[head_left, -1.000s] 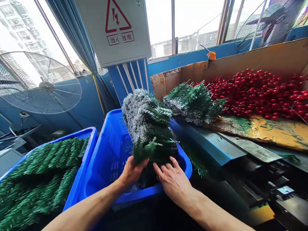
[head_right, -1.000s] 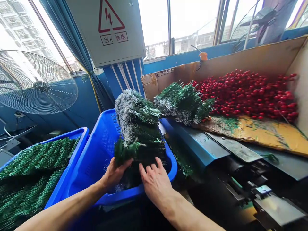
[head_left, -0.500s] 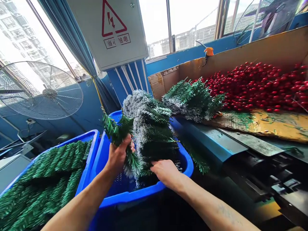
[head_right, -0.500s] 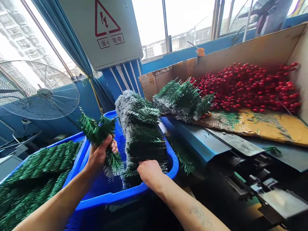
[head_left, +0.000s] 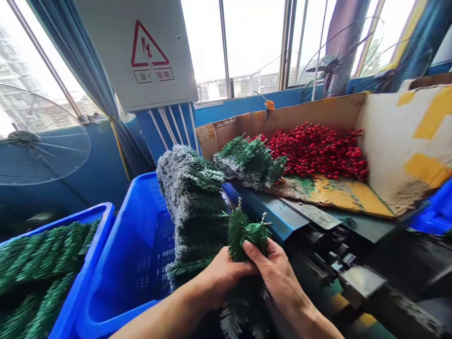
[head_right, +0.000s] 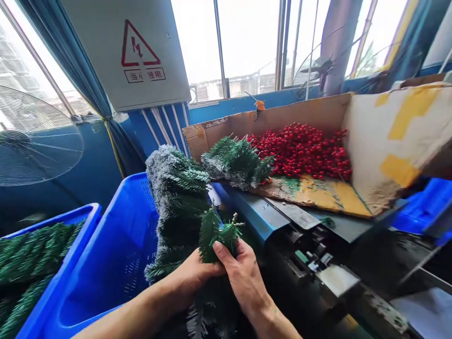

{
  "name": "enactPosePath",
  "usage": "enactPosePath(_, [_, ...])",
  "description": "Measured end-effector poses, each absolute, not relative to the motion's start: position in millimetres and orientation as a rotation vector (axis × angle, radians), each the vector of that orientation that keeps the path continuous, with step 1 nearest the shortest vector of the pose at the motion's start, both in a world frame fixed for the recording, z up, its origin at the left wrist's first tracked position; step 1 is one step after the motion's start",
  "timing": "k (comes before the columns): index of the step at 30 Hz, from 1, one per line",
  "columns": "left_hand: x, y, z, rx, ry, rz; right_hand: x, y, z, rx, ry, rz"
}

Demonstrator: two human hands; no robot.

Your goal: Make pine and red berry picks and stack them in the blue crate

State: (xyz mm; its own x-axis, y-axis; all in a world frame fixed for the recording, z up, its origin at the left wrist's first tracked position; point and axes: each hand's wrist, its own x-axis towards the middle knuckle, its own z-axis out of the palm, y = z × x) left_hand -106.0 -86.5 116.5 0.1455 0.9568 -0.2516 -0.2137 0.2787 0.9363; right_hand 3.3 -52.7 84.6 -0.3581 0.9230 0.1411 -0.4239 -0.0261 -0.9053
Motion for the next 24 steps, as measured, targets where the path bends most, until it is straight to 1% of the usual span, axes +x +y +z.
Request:
enactPosePath(3, [-72.5, -86.6, 98.1, 0.775, 0.958, 1.124, 29.0, -54.5, 73.6, -0.803, -1.107, 1.518])
enactPosePath(6, [-54.7, -85.1, 83.9, 0.673, 0.866, 1.292, 58.7, -55.2, 64.3, -0.968, -1.249, 1.407])
enactPosePath(9, [-50.0, -77.5, 77.4, 0.526, 0.895, 1.474, 81.0, -58.7, 57.2, -1.022, -1.482, 1.378])
enactPosePath(12, [-48.6, -67.7, 72.3, 0.473, 0.98, 1.543, 91.0, -64.4, 47.4, -1.038, -1.641, 1.364])
enactPosePath(16, [-44.3, -64.2, 55.4, 0.249, 0.954, 1.652, 96.4, -68.3, 28.6, -1.19, -1.419, 1.39])
enactPosePath(19, [-36.4, -69.8, 39.8, 0.111, 0.874, 1.661, 99.6, -66.8, 15.6, -1.216, -1.238, 1.462])
enactPosePath(24, [-14.9, -78.2, 28.1, 0.127, 0.76, 1.629, 100.6, -64.4, 4.9, -1.142, -1.291, 1.531])
